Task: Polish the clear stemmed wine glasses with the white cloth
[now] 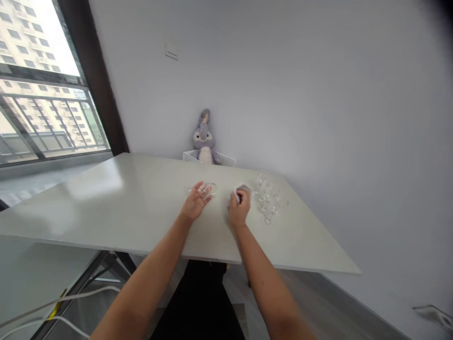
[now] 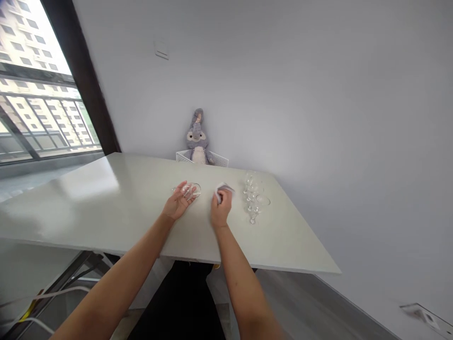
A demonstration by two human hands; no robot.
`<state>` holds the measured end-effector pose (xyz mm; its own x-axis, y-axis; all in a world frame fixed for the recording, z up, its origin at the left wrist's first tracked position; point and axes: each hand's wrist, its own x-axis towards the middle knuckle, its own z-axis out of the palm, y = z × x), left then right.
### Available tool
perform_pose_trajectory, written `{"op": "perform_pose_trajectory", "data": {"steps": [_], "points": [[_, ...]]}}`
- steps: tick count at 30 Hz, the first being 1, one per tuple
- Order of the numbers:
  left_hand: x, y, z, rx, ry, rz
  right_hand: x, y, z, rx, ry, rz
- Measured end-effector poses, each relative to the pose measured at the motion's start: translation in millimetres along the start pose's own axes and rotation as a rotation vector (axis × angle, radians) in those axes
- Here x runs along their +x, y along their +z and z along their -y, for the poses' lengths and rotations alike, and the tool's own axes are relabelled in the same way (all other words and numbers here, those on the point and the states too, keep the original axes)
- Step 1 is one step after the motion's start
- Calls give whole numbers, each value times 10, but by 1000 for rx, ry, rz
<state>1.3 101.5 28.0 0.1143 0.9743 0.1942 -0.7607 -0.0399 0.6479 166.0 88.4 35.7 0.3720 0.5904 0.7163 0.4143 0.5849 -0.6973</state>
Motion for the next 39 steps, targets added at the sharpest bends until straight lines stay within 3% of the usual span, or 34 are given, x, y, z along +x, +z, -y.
{"op": "perform_pose_trajectory", "data": {"steps": [3,5,9,12,17,21,24,27,31,33,36,39], "points": [[13,1,28,49,3,37,-148,133,54,170,108,353],[20,-1,29,74,20,24,-197,177,62,276,222,522],[17,-3,17,110,46,20,-187,154,35,468,425,759],[-4,6,33,192,-4,109,-189,139,11,553,455,878],[-24,29,83,354,-89,130,-240,231,-74,410,340,723],[-23,21,102,398,-72,149,-192,270,-166,639,616,623],[-22,3,101,424,-12,155,-158,235,-190,785,700,686],[-16,-30,101,477,4,146,-200,200,-168,619,549,739],[5,-78,125,691,0,31,-298,210,-130,242,148,770],[12,-77,141,806,54,-10,-313,236,-132,205,96,783],[9,-41,145,857,124,-13,-278,275,-163,372,315,724],[5,-15,124,800,89,46,-229,277,-196,640,604,695]]}}
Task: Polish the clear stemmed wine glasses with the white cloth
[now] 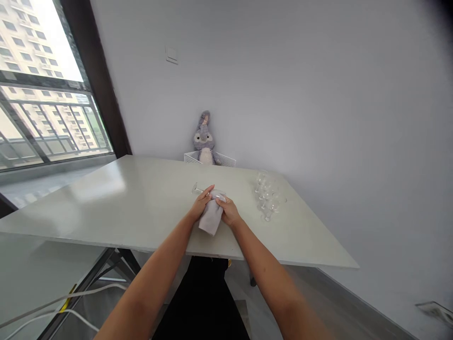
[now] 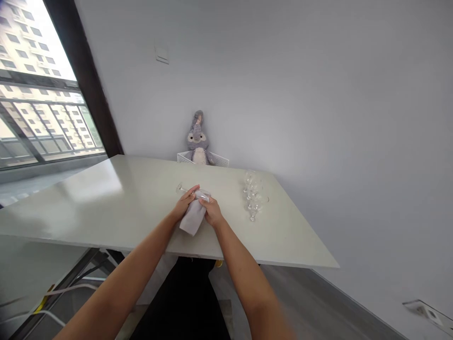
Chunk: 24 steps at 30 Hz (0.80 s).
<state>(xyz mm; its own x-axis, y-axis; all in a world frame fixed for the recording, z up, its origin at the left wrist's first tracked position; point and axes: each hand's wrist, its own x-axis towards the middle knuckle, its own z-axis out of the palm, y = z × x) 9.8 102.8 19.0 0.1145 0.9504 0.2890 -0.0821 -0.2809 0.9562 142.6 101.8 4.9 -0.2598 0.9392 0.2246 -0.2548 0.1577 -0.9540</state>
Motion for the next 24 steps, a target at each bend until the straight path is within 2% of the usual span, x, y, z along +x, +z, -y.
{"op": "perform_pose_trajectory", "data": {"steps": [1,3,7,9,11,13,15,17,20,24], "points": [[3,-7,-2,-30,-10,26,-2,-10,5,61,24,16],[15,-29,17,-54,-36,30,-26,-12,13,31,8,46],[45,-61,98,141,-48,-154,-87,43,19,-315,-154,88],[47,-56,110,191,-22,-207,-84,66,22,-341,-144,71],[38,-39,85,112,0,-171,-59,62,29,-192,-49,23],[22,-22,32,-18,14,-78,-31,36,42,31,45,4],[6,-17,-21,-116,13,16,-20,6,61,200,89,20],[-2,-28,-51,-161,-19,66,-32,-8,81,248,94,43],[13,-61,-30,-74,-77,8,-76,5,94,110,41,58],[66,-91,75,246,-53,-112,-115,33,57,-293,-104,71]]}}
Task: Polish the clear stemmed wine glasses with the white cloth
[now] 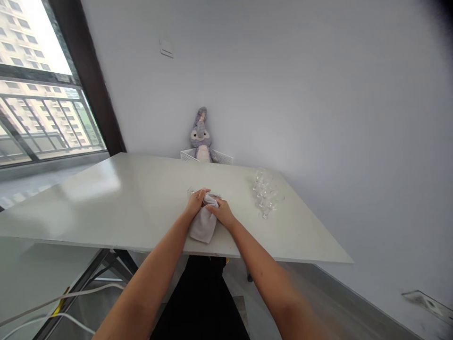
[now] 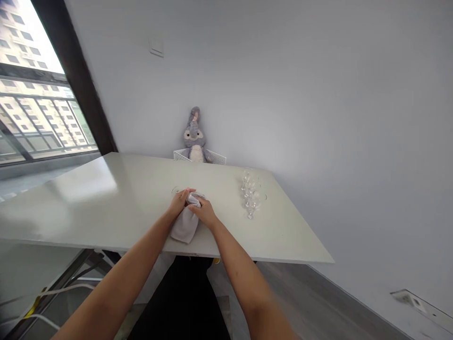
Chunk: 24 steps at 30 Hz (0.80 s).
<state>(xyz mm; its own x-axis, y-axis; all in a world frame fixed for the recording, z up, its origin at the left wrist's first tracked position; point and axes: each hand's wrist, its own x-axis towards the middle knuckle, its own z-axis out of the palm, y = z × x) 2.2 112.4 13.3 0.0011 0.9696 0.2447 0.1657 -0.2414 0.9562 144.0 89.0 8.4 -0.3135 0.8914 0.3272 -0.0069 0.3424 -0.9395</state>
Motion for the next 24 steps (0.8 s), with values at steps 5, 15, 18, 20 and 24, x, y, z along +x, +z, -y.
{"op": "perform_pose_trajectory", "data": {"steps": [5,15,18,20,24], "points": [[-7,36,56,225,87,-47,48,-6,-61,50,53,-93],[-124,118,-107,384,435,-210,185,-233,-62,686,305,-330],[-120,110,-98,296,428,-174,130,-287,7,623,311,-163],[-117,82,-84,310,413,-154,88,-330,61,502,274,-79],[-102,22,-57,363,405,-102,57,-432,111,41,129,40]]}}
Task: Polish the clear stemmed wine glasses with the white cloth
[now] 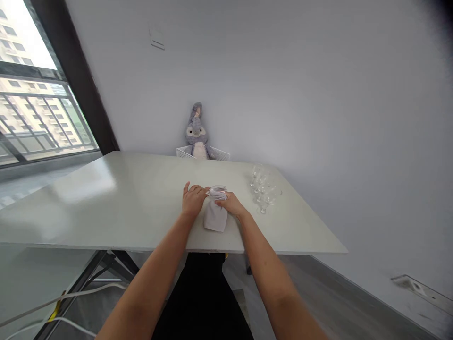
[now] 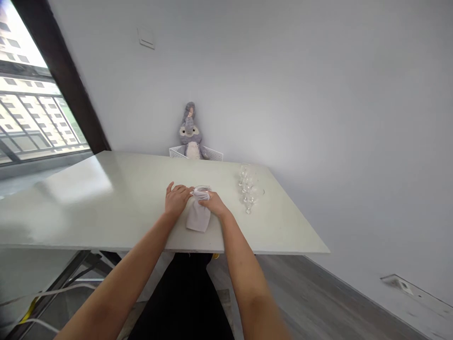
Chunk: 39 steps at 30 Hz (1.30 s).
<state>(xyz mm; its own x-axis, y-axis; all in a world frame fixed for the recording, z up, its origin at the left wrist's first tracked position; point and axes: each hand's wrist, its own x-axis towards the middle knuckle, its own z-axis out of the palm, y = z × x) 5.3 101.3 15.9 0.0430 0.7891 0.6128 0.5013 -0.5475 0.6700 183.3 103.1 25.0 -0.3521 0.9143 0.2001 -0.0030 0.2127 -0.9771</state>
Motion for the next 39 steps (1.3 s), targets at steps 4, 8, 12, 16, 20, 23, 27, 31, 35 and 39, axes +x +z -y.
{"op": "perform_pose_trajectory", "data": {"steps": [4,8,12,16,20,23,27,31,35,39], "points": [[5,9,26,58,-8,52,31,-109,-11,-391,-147,-12],[-3,57,41,158,6,52,70,-167,-17,-730,-203,-186],[-5,69,49,258,-19,34,79,-166,-27,-850,-222,-387],[6,31,22,368,-164,-6,11,-84,33,-794,-337,-557],[-10,55,-20,404,-158,103,-60,144,145,-844,-504,-340],[-49,124,-40,423,-26,246,-50,289,151,-914,-560,-250],[-80,188,-49,435,74,313,20,269,64,-948,-461,-416],[-74,193,-46,526,273,345,87,102,-9,-902,-273,-626],[-74,179,-49,630,333,352,155,-22,-79,-508,-59,-729],[-84,171,-74,600,268,336,210,-55,-115,58,52,-810]]}}
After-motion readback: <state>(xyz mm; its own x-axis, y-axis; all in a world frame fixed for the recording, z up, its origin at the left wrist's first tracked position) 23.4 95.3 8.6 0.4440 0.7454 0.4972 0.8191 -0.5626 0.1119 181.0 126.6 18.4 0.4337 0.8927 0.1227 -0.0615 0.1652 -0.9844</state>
